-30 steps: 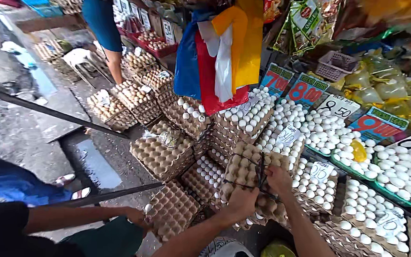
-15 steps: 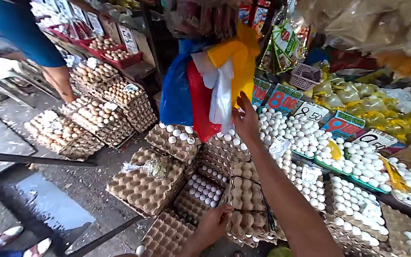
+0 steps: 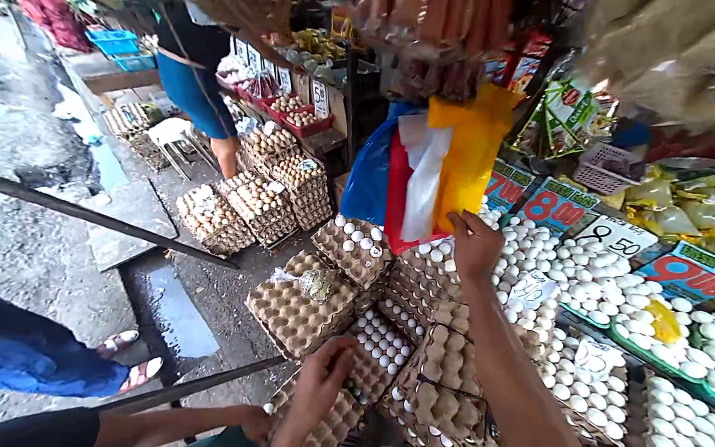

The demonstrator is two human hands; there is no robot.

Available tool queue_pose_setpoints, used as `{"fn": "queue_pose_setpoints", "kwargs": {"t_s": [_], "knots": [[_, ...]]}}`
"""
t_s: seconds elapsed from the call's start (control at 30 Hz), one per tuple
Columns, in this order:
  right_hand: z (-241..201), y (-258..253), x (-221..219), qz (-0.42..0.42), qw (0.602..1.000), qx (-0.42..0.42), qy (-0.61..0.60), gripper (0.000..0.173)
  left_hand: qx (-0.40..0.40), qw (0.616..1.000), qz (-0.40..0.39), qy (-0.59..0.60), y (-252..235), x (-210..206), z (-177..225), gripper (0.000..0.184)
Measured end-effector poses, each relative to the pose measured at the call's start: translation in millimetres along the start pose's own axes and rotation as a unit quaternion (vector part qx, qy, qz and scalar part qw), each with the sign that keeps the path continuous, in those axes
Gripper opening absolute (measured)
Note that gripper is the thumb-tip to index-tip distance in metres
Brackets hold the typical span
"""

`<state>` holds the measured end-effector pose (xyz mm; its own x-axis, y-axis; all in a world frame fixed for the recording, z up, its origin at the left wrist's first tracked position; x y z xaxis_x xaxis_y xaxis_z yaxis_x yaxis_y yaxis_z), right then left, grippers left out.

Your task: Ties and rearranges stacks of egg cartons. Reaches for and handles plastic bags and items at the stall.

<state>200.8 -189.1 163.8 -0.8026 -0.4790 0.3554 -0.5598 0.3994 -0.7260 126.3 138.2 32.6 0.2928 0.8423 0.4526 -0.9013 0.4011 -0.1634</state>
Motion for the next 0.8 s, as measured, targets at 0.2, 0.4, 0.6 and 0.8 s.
{"fn": "queue_pose_setpoints", "kwargs": {"t_s": [0.2, 0.4, 0.6, 0.8], "knots": [[8, 49, 44, -0.086, 0.989, 0.119, -0.024, 0.018, -0.141, 0.987, 0.081, -0.008, -19, -11, 71, 0.027], [-52, 137, 61, -0.524, 0.828, 0.077, -0.186, 0.017, -0.267, 0.939, 0.001, -0.216, -30, -25, 108, 0.090], [-30, 130, 27, -0.561, 0.781, 0.016, -0.275, 0.027, -0.157, 0.964, -0.099, -0.192, 15, -4, 37, 0.034], [-24, 180, -93, -0.733, 0.633, -0.051, -0.243, 0.031, 0.054, 0.993, 0.095, -0.034, 108, 48, -45, 0.026]]}}
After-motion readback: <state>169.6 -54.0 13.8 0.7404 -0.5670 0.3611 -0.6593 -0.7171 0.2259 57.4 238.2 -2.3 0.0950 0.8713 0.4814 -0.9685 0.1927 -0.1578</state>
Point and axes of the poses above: each hand's wrist, its own y-axis away from the middle knuckle, its own x-axis out of the back of the hand, z = x × y, the point moved 3 cm from there along -y, towards the middle knuckle, and after that the axes turned 12 degrees about -y, right-handed, at the moved point
